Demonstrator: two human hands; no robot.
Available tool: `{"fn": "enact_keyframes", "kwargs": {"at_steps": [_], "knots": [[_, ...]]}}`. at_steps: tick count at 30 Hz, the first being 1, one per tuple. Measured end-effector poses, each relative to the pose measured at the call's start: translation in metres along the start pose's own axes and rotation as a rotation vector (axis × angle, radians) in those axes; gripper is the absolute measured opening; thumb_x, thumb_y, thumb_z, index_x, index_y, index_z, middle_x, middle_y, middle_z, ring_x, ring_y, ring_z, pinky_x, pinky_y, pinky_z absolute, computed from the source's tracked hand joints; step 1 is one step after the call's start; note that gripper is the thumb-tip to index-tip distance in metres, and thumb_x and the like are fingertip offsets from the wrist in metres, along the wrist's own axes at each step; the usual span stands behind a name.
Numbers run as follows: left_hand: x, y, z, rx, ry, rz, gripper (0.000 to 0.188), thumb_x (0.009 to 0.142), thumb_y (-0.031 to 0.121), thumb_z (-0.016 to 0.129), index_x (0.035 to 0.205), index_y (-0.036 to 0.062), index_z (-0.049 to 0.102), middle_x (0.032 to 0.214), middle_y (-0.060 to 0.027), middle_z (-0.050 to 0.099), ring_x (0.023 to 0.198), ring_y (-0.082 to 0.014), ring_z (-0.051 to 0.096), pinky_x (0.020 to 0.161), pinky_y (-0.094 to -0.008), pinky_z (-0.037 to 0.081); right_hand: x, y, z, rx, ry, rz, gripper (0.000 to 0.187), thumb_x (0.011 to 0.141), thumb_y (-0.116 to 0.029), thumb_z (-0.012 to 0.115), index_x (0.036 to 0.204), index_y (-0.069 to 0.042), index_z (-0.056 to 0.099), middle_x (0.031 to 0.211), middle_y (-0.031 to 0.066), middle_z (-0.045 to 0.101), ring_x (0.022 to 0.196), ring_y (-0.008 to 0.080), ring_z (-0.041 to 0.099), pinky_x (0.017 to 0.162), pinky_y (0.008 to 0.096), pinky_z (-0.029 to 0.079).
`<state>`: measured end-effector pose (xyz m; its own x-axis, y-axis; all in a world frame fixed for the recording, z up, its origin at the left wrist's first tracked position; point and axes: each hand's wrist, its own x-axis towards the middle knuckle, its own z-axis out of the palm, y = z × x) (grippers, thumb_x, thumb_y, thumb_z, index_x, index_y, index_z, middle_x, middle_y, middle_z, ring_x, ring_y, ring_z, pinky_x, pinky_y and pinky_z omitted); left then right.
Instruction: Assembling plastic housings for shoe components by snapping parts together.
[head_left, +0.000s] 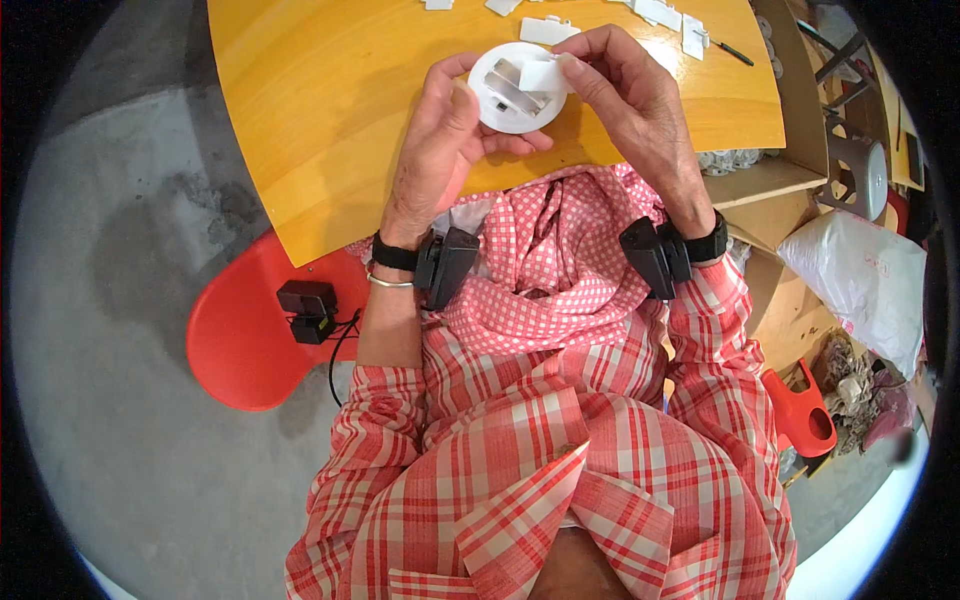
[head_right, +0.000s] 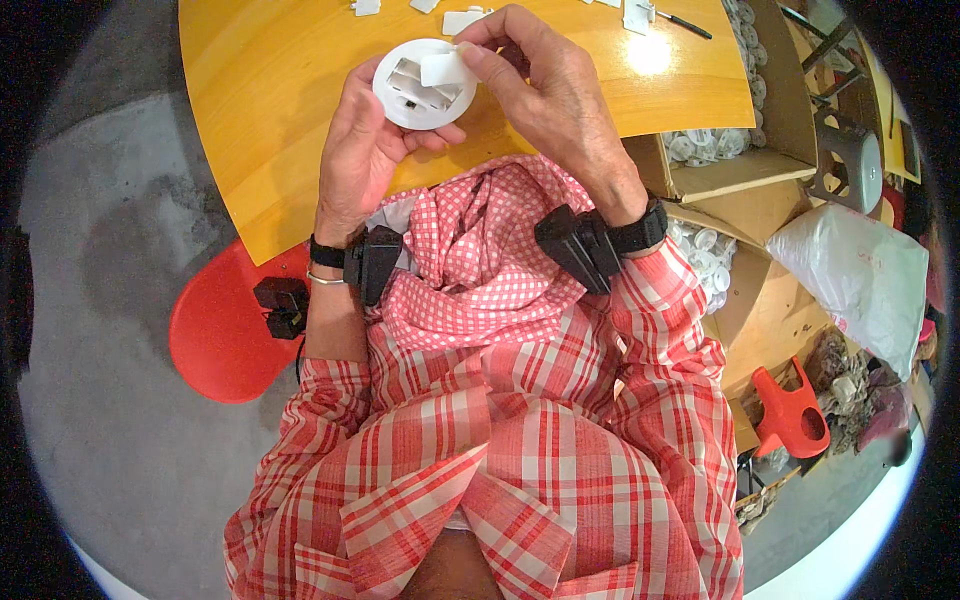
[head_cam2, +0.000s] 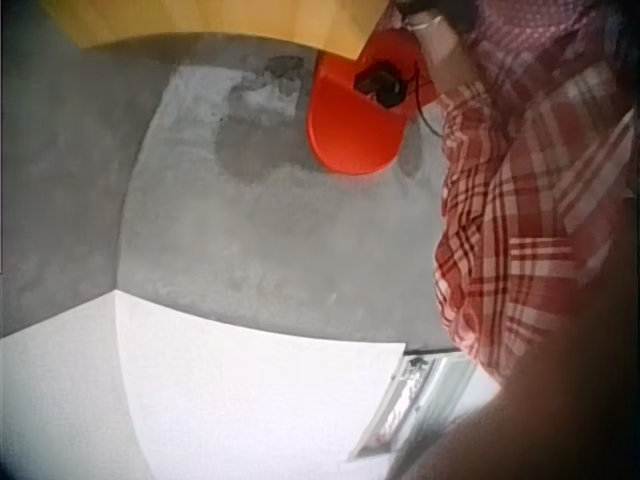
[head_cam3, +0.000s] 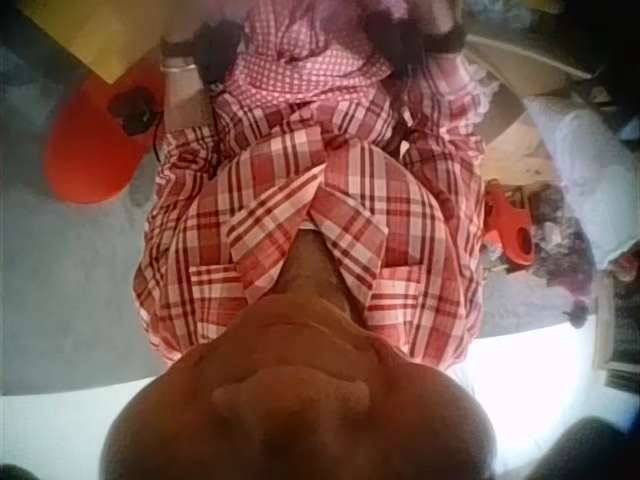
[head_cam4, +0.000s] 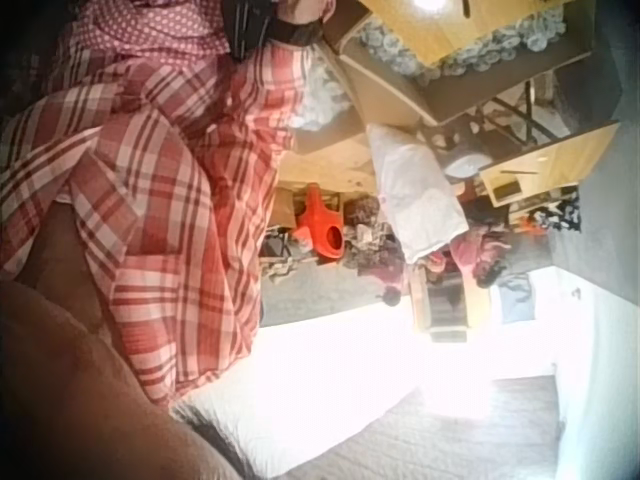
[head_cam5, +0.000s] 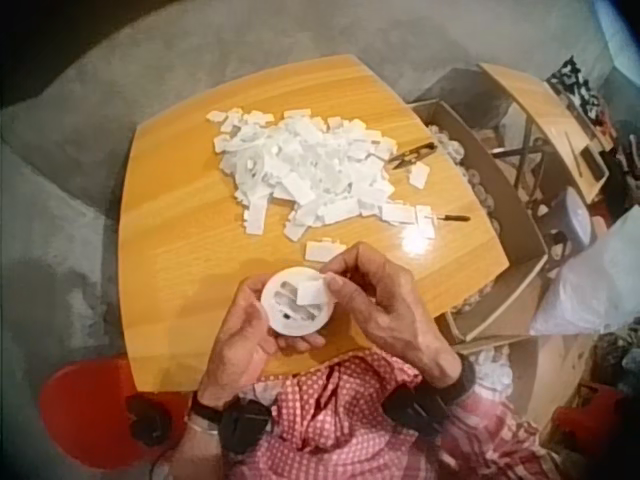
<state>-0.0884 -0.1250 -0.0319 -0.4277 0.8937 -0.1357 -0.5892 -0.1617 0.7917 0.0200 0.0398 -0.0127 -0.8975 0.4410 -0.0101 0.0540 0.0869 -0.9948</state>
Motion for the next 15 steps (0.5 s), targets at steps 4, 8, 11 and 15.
{"fn": "enact_keyframes", "kwargs": {"at_steps": [4, 8, 11, 15], "knots": [[0.000, 0.001, 0.002, 0.044, 0.042, -0.007, 0.055, 0.094, 0.045, 0.038, 0.126, 0.0019, 0.027, 0.115, -0.0224, 0.053, 0.090, -0.0356, 0.064, 0.075, -0.0347, 0.054, -0.001, 0.000, 0.003, -0.070, 0.065, -0.035, 0.016, 0.091, -0.013, 0.057, 0.099, 0.001, 0.058, 0.087, 0.0018, 0.061, 0.081, 0.0077, 0.056, 0.075, 0.0209, 0.046], [0.000, 0.001, 0.000, 0.035, 0.024, 0.012, 0.054, 0.095, 0.043, 0.039, 0.128, 0.0026, 0.027, 0.118, -0.0218, 0.051, 0.094, -0.0366, 0.062, 0.078, -0.0367, 0.053, -0.003, -0.012, 0.006, -0.252, 0.131, -0.013, 0.016, 0.088, -0.013, 0.061, 0.097, 0.000, 0.059, 0.083, 0.0028, 0.062, 0.076, 0.0091, 0.058, 0.072, 0.0214, 0.047], [0.000, 0.002, 0.001, 0.029, 0.041, 0.004, 0.053, 0.095, 0.042, 0.038, 0.130, 0.0034, 0.027, 0.121, -0.0208, 0.051, 0.098, -0.0372, 0.060, 0.081, -0.0387, 0.052, -0.003, -0.016, 0.005, -0.504, 0.168, -0.141, 0.014, 0.083, -0.012, 0.066, 0.093, -0.003, 0.061, 0.079, 0.0035, 0.063, 0.070, 0.0105, 0.059, 0.068, 0.0221, 0.048], [-0.001, 0.002, 0.003, -0.003, 0.074, 0.000, 0.049, 0.095, 0.039, 0.039, 0.130, 0.0047, 0.030, 0.124, -0.0197, 0.049, 0.104, -0.0384, 0.057, 0.086, -0.0426, 0.051, -0.002, -0.025, 0.008, -0.562, 0.224, -0.311, 0.011, 0.078, -0.009, 0.070, 0.085, -0.004, 0.064, 0.076, 0.0023, 0.060, 0.063, 0.0104, 0.051, 0.059, 0.0231, 0.044]]}}
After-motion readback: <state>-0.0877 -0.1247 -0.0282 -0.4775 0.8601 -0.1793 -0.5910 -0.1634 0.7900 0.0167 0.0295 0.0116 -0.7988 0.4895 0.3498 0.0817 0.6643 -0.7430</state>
